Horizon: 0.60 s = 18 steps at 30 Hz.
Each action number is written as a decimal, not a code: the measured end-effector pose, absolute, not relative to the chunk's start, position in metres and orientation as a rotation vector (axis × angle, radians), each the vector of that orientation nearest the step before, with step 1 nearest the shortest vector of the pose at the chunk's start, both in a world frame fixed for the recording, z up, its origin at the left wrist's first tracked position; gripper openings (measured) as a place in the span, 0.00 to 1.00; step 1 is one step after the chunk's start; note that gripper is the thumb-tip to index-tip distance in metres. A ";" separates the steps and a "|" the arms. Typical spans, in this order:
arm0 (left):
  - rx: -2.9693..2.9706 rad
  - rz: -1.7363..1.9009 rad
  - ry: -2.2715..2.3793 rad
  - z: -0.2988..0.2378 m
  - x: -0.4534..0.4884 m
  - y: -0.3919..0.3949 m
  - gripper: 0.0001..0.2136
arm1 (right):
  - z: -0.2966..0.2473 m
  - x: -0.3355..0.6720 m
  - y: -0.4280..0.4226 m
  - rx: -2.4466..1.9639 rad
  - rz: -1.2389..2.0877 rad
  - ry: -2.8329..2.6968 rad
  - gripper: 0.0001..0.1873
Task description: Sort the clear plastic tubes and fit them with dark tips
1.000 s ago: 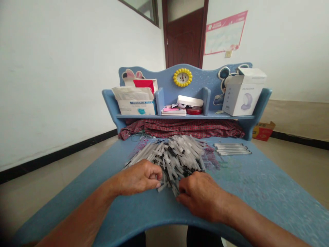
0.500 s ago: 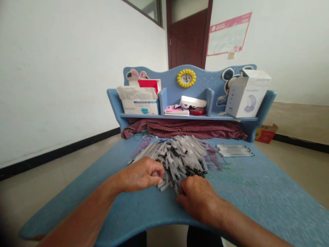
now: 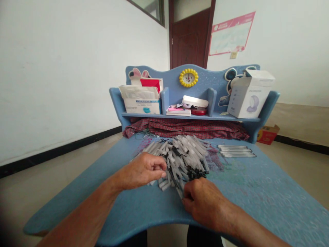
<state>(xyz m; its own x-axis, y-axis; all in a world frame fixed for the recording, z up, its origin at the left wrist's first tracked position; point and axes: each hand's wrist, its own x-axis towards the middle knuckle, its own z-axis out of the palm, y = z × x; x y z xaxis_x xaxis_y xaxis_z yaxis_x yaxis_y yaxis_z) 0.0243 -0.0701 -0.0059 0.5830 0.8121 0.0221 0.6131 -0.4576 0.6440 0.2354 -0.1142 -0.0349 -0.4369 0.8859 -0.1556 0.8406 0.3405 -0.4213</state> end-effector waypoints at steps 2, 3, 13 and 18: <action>2.212 0.473 1.123 -0.004 0.025 -0.071 0.04 | -0.033 0.239 -0.118 -1.589 0.685 -2.507 0.09; 2.212 0.492 1.114 -0.003 0.026 -0.071 0.04 | -0.032 0.241 -0.120 -1.579 0.690 -2.512 0.10; 2.610 0.740 0.932 0.002 0.030 -0.079 0.07 | -0.015 0.243 -0.127 -1.575 0.568 -2.535 0.11; 2.922 0.645 0.952 -0.002 0.033 -0.084 0.07 | -0.012 0.242 -0.123 -1.575 0.438 -2.540 0.11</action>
<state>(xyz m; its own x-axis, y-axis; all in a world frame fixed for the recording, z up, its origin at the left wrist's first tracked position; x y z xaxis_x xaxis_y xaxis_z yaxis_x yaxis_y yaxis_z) 0.0332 -0.0841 -0.0023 0.7315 0.5647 0.3820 0.5640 -0.8160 0.1262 0.2421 -0.1230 -0.0122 -0.4509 0.8913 -0.0487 0.8561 0.4163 -0.3062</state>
